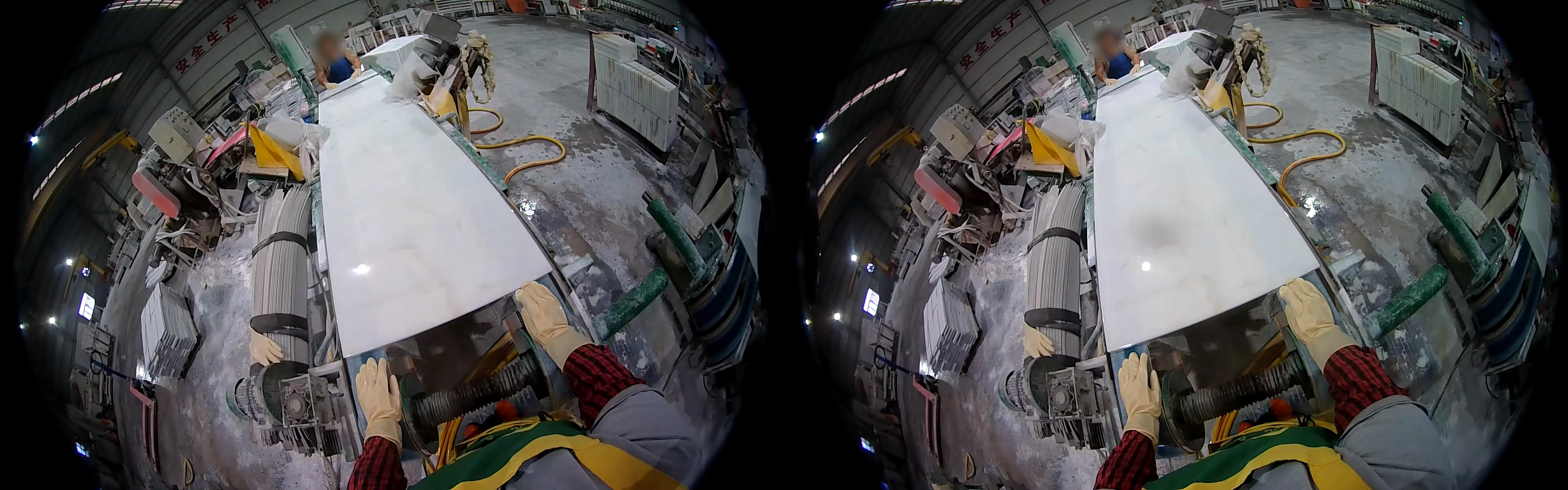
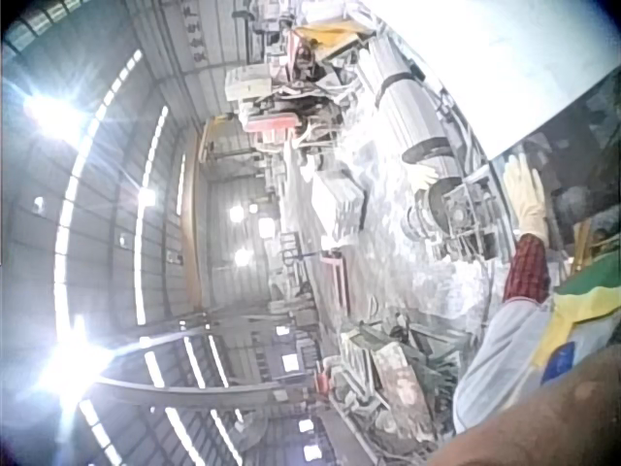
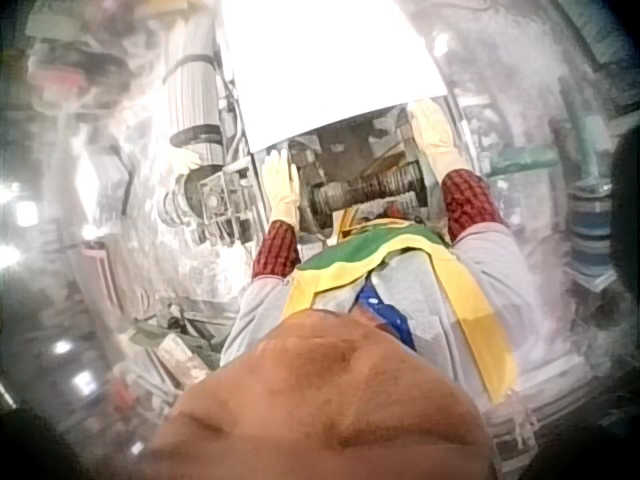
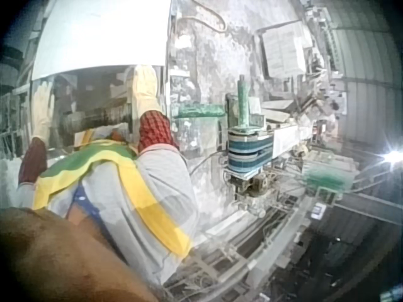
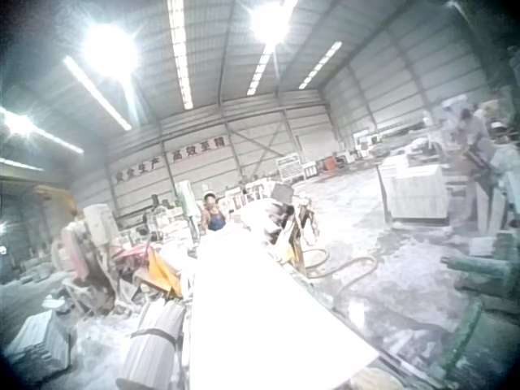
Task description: The person repeatedly picks up large white rectangular panels and places them onto a conveyor belt in a factory. The panels move along the belt toward a processing area where another worker is visible. The person continues this cycle throughout the clip.
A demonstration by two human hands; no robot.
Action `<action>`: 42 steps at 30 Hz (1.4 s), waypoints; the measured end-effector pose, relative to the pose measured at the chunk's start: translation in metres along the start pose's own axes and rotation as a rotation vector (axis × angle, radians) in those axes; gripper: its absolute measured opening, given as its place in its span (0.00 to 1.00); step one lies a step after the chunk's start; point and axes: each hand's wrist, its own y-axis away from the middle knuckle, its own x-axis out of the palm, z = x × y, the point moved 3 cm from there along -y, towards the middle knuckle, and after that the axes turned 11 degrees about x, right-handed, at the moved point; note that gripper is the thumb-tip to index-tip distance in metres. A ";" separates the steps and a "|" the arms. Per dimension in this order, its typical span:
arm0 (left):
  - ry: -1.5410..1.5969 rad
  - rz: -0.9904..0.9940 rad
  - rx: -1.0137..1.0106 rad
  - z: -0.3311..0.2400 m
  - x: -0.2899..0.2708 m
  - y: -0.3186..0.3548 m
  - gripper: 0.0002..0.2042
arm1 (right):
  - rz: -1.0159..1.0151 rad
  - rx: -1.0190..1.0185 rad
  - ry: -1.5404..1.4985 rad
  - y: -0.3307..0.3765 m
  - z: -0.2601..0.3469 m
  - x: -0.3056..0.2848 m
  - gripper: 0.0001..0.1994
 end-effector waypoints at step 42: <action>-0.034 -0.043 0.026 -0.009 -0.009 0.012 0.25 | -0.044 -0.031 -0.017 0.011 0.012 -0.015 0.19</action>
